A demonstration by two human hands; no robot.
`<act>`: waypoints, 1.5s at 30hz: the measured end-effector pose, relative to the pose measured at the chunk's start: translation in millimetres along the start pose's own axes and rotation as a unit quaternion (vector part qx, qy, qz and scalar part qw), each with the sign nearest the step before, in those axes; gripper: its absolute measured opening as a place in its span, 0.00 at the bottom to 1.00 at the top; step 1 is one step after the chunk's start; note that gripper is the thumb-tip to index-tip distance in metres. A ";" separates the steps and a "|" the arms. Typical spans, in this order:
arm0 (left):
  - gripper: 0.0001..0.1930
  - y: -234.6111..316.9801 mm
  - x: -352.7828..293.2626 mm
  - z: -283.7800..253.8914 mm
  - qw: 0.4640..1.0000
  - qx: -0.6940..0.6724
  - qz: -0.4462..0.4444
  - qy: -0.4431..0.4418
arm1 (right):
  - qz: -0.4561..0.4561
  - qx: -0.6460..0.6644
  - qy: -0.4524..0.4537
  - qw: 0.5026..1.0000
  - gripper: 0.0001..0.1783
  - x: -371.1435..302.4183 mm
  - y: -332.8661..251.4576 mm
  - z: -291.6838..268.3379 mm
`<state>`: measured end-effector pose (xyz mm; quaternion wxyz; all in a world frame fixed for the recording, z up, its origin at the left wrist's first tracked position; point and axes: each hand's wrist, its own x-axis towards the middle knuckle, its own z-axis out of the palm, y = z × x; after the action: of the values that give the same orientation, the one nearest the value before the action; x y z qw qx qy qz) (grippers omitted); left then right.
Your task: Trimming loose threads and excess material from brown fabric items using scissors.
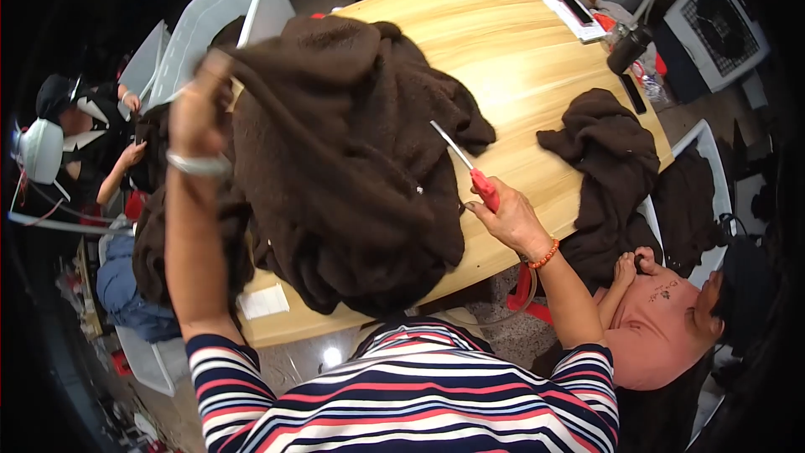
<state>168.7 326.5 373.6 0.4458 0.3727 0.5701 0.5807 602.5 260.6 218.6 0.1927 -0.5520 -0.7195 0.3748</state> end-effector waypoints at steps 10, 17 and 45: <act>0.39 -65.1 -137.4 15.1 0.864 0.419 0.275 0.049 | 0.009 0.031 -0.052 0.998 0.18 2.3 -1.6 1.7; 0.47 -70.7 -87.9 96.2 0.681 0.626 0.370 -0.085 | -0.067 0.013 -0.055 0.996 0.19 21.9 -7.4 15.7; 0.31 -185.1 -148.1 -162.6 0.992 0.079 -0.081 0.051 | -0.109 -0.013 -0.067 0.992 0.18 7.4 -61.2 11.5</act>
<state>80.9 124.4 189.1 0.4310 0.3290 0.6649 0.5138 552.5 257.1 256.2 0.1770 -0.4461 -0.7916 0.3782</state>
